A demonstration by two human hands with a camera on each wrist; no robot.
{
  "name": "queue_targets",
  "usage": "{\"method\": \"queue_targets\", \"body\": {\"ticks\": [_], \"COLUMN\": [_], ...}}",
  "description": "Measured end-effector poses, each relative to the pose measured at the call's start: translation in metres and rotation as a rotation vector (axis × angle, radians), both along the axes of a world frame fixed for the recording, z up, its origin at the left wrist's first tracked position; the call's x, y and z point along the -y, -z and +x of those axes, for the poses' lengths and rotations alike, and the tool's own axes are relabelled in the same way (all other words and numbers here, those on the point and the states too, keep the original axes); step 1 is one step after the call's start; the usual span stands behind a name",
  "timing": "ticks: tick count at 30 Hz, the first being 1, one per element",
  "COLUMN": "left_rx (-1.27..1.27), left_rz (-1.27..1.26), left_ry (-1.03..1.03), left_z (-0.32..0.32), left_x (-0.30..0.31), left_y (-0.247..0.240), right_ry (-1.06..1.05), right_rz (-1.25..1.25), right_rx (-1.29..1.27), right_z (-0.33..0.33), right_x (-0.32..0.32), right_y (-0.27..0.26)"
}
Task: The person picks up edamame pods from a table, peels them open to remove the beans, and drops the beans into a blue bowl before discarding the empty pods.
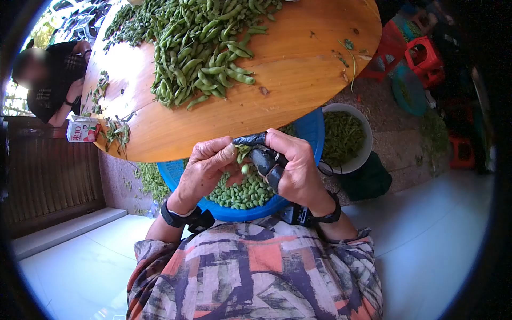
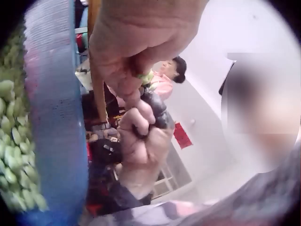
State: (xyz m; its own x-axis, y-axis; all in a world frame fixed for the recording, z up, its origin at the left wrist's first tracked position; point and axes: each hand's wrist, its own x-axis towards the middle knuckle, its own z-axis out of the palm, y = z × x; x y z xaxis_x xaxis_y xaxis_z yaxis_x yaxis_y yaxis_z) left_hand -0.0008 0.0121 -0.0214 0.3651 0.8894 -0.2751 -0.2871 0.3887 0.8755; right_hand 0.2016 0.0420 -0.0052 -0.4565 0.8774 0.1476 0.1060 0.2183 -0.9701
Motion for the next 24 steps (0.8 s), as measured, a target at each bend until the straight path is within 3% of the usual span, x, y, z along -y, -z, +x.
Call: {"method": "queue_targets", "body": {"ticks": [3,5,11,13,15,19,22,24], "left_rx": [-0.035,-0.01,0.023,0.044,0.325,0.394,0.473,-0.051], "left_rz": [-0.09,-0.101,-0.055,-0.067,-0.183,-0.232,-0.126,0.03], "left_ry": [0.042,0.022,-0.02,-0.052,-0.099,-0.161,-0.011,0.048], "left_z": [-0.001,0.005,0.007,0.009,0.011,0.013,0.006,0.006], "left_x": [-0.001,0.001,0.009,0.01,0.009,0.01,0.009,0.011], "left_y": [-0.004,-0.009,0.001,0.003,0.003,0.005,0.021,0.01], "right_ry": [-0.047,0.034,0.102,0.099,0.096,0.042,0.021,0.079], "right_rz": [-0.193,0.168,0.355,0.374,0.395,0.395,0.383,0.463], "right_rx": [-0.056,0.082,0.188,0.206,0.224,0.169,0.139,0.081], "right_z": [0.0,-0.006,-0.011,-0.01,-0.01,-0.009,-0.001,0.018], "right_x": [-0.002,-0.002,0.008,0.009,0.009,0.007,0.0,-0.007], "right_y": [0.003,0.002,0.008,0.009,0.009,0.01,0.007,0.009]}}
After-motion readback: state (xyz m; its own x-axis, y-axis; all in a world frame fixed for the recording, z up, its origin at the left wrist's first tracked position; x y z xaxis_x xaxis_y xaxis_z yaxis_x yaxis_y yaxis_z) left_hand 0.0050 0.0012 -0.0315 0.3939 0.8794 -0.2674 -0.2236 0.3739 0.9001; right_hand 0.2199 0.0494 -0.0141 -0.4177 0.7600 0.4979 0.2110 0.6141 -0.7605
